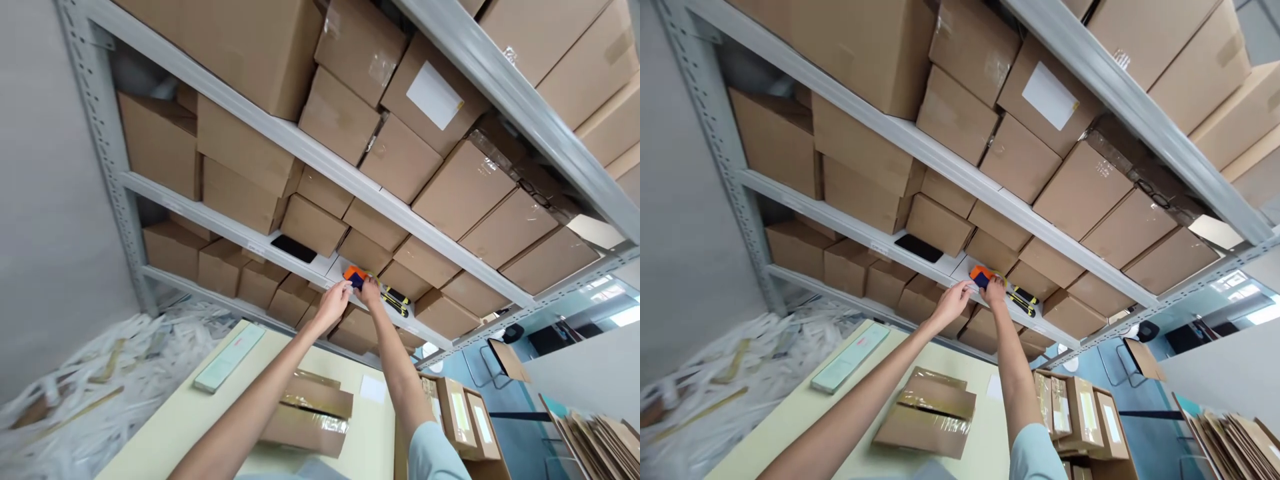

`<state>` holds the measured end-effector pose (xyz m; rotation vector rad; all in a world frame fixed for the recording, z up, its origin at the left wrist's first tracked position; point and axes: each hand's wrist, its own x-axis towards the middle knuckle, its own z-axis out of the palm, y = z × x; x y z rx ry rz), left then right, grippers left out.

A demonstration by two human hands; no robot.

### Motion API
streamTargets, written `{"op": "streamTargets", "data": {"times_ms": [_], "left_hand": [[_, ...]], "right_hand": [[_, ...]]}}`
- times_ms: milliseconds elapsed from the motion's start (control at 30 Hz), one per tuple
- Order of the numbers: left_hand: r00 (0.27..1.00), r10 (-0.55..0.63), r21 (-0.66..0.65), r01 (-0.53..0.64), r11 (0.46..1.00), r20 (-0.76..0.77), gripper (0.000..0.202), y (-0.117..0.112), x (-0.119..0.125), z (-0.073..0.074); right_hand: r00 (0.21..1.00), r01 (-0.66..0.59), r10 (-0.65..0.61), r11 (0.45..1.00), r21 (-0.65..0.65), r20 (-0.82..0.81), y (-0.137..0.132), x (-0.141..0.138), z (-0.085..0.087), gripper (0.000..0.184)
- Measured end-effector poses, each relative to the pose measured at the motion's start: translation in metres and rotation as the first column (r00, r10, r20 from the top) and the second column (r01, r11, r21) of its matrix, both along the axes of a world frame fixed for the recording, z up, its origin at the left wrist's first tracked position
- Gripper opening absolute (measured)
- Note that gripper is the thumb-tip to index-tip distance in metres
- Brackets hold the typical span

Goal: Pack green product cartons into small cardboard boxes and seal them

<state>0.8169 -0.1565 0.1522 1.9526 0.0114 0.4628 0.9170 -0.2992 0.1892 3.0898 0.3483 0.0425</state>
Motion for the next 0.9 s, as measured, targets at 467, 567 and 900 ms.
{"op": "streamTargets", "data": {"times_ms": [467,567,900], "left_hand": [[0.994,-0.033,-0.164,0.015,0.986,-0.105,0.032,-0.004,-0.088,-0.035],[0.998,-0.015,-0.188,0.003,0.982,-0.065,0.028,-0.004,-0.138,-0.046],[0.999,0.0,-0.171,-0.009,0.985,-0.052,0.008,-0.014,-0.237,-0.044]], "right_hand": [[0.993,-0.068,0.094,0.946,0.316,-0.067,-0.023,-0.046,-0.005,0.052],[0.978,-0.116,0.205,0.65,0.751,-0.027,-0.035,-0.115,-0.037,0.058],[0.951,0.212,0.198,0.147,0.966,-0.239,-0.02,-0.292,-0.07,0.069]]}}
